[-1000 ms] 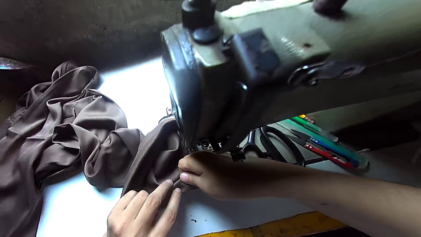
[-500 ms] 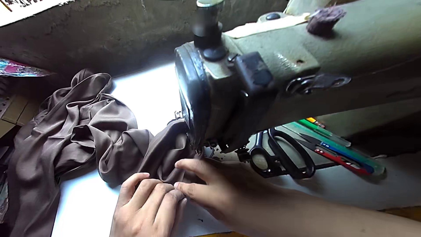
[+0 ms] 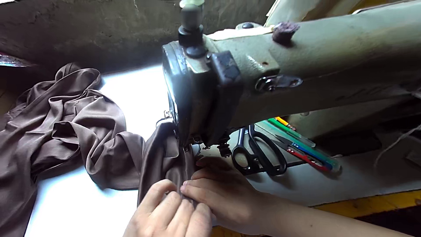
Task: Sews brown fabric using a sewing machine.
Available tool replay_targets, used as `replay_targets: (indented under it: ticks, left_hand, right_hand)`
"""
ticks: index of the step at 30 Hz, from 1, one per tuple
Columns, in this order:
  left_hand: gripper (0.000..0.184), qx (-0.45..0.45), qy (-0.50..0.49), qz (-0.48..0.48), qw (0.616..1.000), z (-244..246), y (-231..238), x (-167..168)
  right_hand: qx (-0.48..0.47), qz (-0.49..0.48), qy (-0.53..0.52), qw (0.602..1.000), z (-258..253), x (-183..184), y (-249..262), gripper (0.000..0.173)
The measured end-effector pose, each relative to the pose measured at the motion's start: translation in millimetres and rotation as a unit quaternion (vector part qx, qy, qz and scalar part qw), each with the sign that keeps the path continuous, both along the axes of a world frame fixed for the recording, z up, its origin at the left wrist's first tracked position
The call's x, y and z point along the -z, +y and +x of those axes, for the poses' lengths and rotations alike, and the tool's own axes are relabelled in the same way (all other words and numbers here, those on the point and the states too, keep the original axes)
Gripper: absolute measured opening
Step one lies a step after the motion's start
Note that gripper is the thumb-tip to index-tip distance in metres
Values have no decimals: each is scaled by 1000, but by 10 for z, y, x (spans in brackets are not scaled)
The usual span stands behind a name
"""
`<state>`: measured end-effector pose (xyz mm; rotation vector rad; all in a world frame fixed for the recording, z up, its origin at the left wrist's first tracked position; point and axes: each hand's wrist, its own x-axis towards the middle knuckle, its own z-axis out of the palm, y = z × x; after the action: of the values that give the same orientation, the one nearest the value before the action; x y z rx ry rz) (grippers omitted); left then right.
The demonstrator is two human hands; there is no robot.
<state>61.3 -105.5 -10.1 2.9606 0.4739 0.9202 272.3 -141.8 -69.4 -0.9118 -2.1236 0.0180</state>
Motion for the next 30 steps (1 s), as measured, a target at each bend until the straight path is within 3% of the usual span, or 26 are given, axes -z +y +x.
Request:
replay_targets:
  ticks: [3, 8, 11, 18, 25, 30]
  left_hand:
    - [19, 61, -31, -29, 997, 9, 61, 148]
    - [71, 138, 40, -96, 985, -160, 498, 399]
    - [84, 146, 78, -84, 983, -200, 697, 494]
    - [87, 118, 125, -7, 985, -165, 821, 572]
    - [82, 128, 101, -36, 986, -148, 811, 540]
    - [93, 129, 148, -3, 981, -63, 796, 530]
  right_hand:
    - [19, 30, -21, 999, 56, 82, -97, 19]
    - [23, 44, -79, 996, 111, 132, -260, 17]
    - [30, 35, -91, 995, 114, 172, -269, 20]
    - [39, 61, -129, 989, 140, 110, -290, 18]
    - [26, -6, -103, 994, 131, 167, -275, 19]
    - [28, -15, -114, 993, 110, 155, -282, 19]
